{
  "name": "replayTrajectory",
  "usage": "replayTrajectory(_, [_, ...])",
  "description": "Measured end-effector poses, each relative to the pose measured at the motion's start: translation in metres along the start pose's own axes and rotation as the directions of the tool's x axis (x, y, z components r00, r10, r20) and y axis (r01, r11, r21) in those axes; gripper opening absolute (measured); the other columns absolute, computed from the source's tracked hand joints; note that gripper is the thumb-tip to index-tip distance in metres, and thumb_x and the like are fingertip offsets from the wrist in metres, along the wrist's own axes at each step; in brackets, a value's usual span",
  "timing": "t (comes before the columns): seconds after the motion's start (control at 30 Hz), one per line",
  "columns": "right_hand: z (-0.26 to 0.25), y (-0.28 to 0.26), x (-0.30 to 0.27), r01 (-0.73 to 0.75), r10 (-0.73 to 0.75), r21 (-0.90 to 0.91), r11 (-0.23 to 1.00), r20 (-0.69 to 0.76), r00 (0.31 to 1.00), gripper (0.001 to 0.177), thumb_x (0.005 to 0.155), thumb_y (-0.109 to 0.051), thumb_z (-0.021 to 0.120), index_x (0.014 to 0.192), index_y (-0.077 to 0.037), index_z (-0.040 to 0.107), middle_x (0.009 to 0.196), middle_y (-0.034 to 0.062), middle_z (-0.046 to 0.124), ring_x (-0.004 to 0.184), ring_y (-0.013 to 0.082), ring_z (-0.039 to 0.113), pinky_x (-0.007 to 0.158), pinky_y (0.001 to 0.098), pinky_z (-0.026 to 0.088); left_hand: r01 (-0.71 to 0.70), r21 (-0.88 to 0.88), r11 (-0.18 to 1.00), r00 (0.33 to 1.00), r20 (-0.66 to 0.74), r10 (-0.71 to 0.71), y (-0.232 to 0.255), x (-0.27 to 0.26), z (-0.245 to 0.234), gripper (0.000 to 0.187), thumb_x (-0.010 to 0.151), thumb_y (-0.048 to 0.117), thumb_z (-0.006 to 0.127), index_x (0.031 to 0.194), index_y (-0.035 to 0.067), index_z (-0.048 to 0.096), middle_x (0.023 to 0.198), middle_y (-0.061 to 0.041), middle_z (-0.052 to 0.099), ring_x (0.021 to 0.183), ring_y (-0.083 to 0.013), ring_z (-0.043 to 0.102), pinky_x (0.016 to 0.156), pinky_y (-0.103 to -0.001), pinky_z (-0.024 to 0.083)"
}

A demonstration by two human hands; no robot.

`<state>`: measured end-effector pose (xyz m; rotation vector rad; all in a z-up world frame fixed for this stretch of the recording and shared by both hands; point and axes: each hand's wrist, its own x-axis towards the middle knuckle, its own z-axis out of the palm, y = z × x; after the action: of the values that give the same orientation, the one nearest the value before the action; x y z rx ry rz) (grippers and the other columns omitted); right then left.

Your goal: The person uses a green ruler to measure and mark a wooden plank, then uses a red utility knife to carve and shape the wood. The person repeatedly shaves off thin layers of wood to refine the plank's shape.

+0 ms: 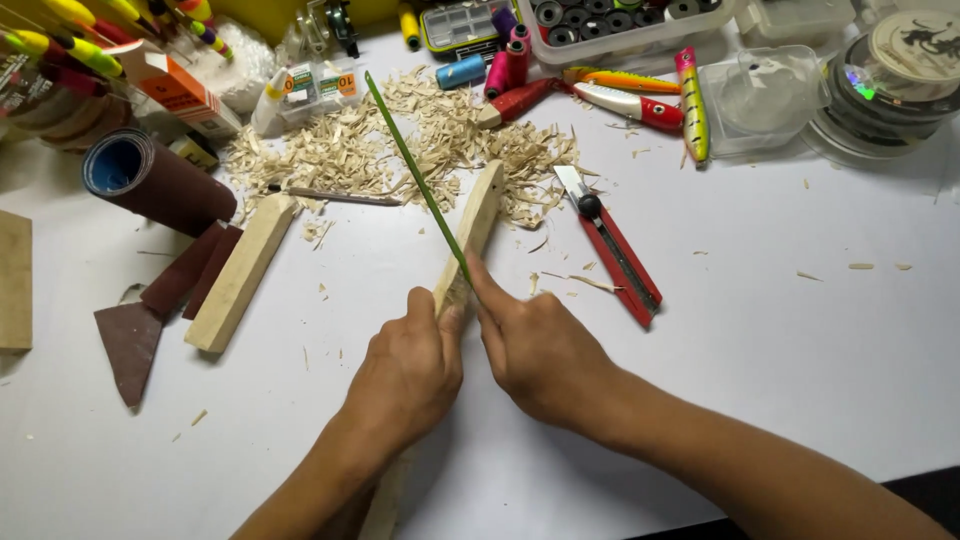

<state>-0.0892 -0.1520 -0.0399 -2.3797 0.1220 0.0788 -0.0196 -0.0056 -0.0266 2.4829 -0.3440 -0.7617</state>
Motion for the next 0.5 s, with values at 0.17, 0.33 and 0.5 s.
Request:
replayTrajectory(0.17, [0.037,0.029,-0.097,-0.030,0.030,0.014,0.999,0.015,0.999,0.068,0.096,-0.020,0.056,0.161,-0.019,0.036,0.047,0.0188,0.059,0.039,0.0400,0.053,0.051,0.0475,0.047,-0.053,0.002,0.999,0.998,-0.045,0.053,-0.013,0.001,0.004,0.031,0.107,0.038,0.038,0.096,0.009,0.043,0.078,-0.029,0.063,0.072,-0.0567,0.055,0.067,-0.064,0.040])
replayTrajectory(0.33, [0.027,0.042,-0.118,-0.038,0.038,0.081,0.996,0.006,0.999,0.068,0.095,-0.017,0.060,0.159,-0.021,0.039,0.041,0.0068,0.050,0.030,0.0219,0.043,0.044,0.0336,0.053,-0.045,0.003,0.999,0.998,0.040,0.045,0.004,-0.011,-0.006,0.034,0.108,0.041,0.032,0.098,0.010,0.041,0.082,-0.026,0.065,0.070,-0.0510,0.057,0.066,-0.061,0.041])
replayTrajectory(0.5, [-0.003,0.006,-0.022,0.003,-0.003,-0.053,0.999,-0.004,1.000,0.064,0.098,-0.020,0.049,0.160,-0.013,0.036,0.056,0.0260,0.064,0.047,0.0454,0.059,0.053,0.0572,0.045,-0.089,0.030,0.996,0.996,-0.004,0.089,-0.001,-0.012,0.004,0.030,0.108,0.039,0.037,0.098,0.010,0.040,0.080,-0.029,0.066,0.072,-0.0569,0.055,0.067,-0.061,0.040])
